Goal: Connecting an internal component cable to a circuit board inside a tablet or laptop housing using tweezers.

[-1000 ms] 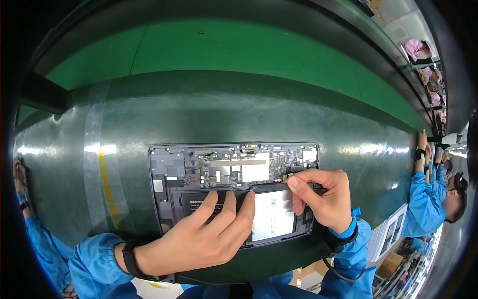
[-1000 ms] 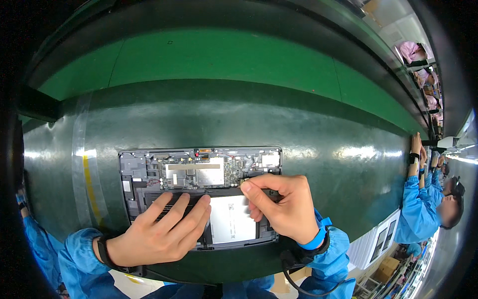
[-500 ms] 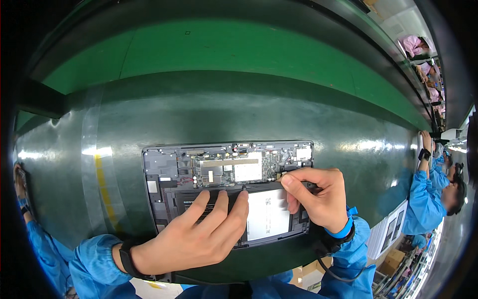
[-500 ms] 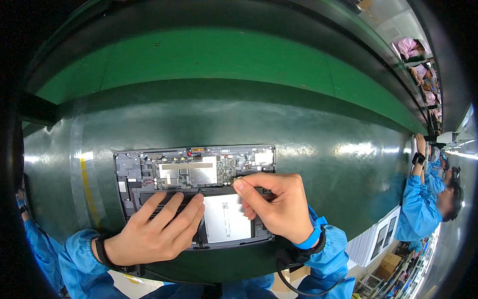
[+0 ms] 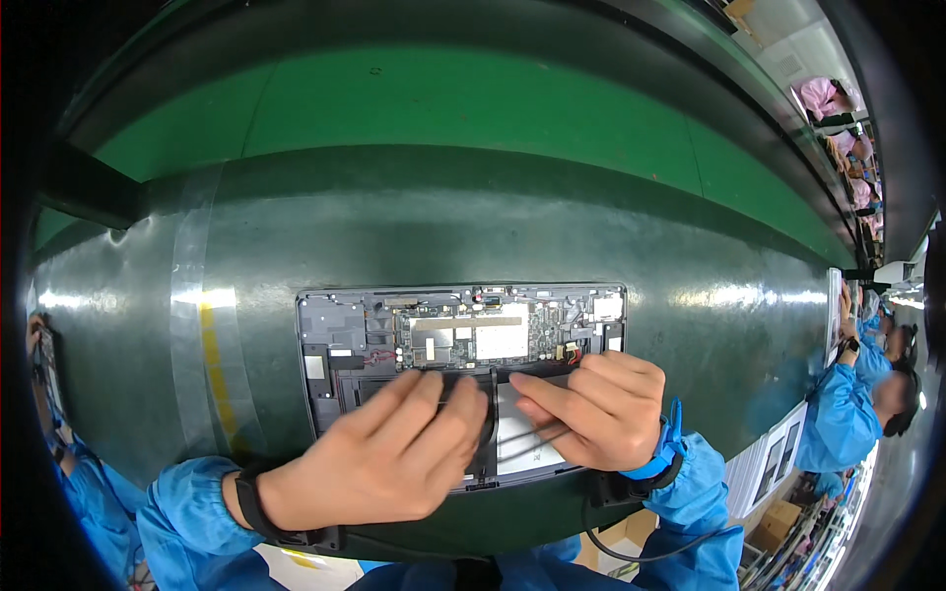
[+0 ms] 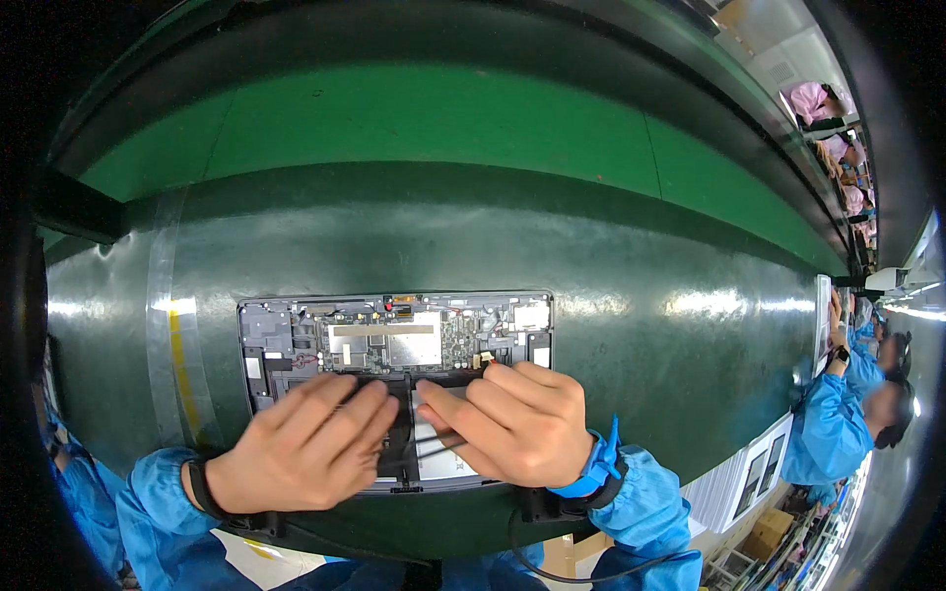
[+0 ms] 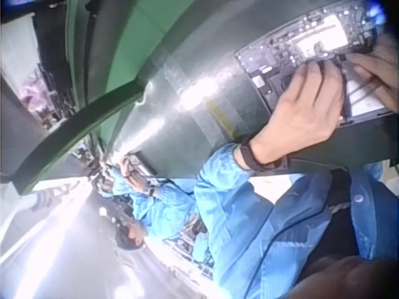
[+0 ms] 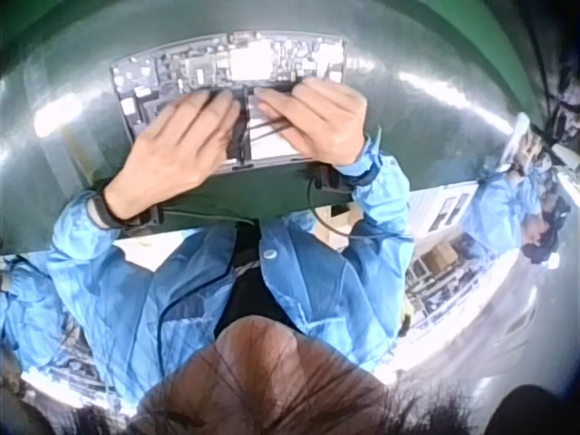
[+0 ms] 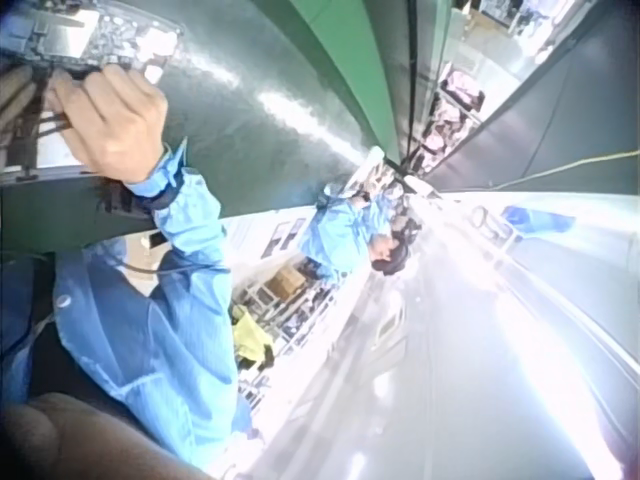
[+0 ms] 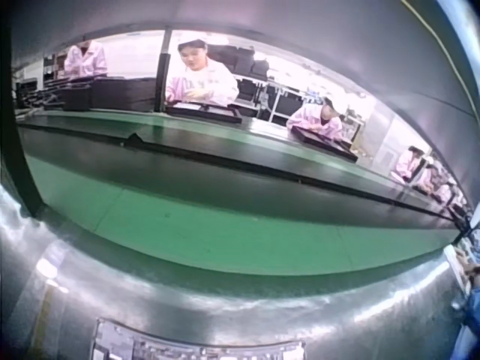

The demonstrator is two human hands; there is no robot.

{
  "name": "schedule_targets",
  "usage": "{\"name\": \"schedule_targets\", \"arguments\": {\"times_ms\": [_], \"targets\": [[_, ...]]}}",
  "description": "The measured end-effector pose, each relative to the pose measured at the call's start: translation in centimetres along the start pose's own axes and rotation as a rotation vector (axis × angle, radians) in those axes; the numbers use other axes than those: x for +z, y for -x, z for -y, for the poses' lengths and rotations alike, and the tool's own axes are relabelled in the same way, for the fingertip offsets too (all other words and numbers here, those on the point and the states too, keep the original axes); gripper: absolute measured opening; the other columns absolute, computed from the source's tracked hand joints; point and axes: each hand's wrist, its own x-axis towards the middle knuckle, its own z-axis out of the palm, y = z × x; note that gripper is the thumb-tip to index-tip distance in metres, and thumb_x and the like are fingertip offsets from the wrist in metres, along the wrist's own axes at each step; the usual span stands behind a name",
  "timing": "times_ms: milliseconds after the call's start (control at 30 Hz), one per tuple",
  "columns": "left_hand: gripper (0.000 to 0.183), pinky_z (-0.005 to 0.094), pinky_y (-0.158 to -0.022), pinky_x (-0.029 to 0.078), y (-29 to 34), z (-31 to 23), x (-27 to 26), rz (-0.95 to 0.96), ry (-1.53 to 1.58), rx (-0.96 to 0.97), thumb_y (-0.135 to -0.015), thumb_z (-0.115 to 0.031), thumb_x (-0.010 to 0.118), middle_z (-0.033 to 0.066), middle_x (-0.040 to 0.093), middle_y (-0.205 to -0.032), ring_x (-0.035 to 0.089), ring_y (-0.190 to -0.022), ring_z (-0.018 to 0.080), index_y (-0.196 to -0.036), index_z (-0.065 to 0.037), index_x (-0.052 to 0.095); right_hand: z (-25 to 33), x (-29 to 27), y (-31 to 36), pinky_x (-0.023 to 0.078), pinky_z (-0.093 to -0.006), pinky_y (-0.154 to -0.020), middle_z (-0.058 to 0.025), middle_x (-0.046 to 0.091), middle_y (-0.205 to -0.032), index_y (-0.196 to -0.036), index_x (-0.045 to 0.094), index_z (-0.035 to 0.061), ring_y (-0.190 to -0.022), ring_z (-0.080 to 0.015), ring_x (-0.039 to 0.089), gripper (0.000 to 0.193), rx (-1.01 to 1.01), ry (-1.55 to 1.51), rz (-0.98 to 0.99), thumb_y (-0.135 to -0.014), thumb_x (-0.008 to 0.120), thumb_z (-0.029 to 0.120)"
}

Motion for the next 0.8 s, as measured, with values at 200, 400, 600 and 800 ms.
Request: {"name": "schedule_targets", "arguments": {"times_ms": [200,400,600,800], "targets": [[0.043,0.0358,-0.072,0.047,-0.5,0.6,-0.4,0.02,-0.022,-0.067,-0.07,-0.023,0.068,0.0059,0.056,-0.099,0.054,-0.084,0.0219,-0.11,-0.004,0.071,-0.1,-0.3,0.2,0.038,-0.0263,-0.048,0.0013,0.045,-0.067,-0.109,0.07,0.0036,-0.058,-0.0128,0.05,0.04,-0.007,0.025,0.13,-0.072,0.079,0.018],[0.046,0.0335,-0.065,0.046,-0.7,1.6,-0.4,-0.019,0.157,-0.195,-0.062,-0.011,0.071,0.005,0.056,-0.093,0.053,-0.078,0.0214,-0.107,-0.003,0.072,-0.3,0.0,0.4,0.04,-0.0259,-0.049,0.001,0.042,-0.067,-0.109,0.071,0.0025,-0.058,-0.0124,0.05,0.038,-0.047,0.102,0.133,-0.073,0.075,0.014],[0.046,0.0312,-0.061,0.045,-0.6,1.8,-0.7,-0.02,0.083,-0.11,-0.062,-0.008,0.068,0.0049,0.058,-0.092,0.054,-0.073,0.0194,-0.107,0.0,0.071,0.2,0.2,0.8,0.04,-0.0236,-0.05,0.0014,0.04,-0.066,-0.112,0.07,-0.0009,-0.058,-0.011,0.047,0.046,-0.131,0.223,0.162,-0.067,0.065,0.007],[0.047,0.0308,-0.061,0.044,-0.7,1.7,-0.6,-0.01,0.092,-0.053,-0.061,-0.01,0.064,0.0057,0.058,-0.092,0.054,-0.072,0.0181,-0.106,0.0,0.071,1.3,0.1,0.9,0.04,-0.0221,-0.05,0.0025,0.042,-0.066,-0.118,0.068,-0.0041,-0.058,-0.0092,0.046,0.054,-0.133,0.345,0.221,-0.066,0.06,0.007]]}}
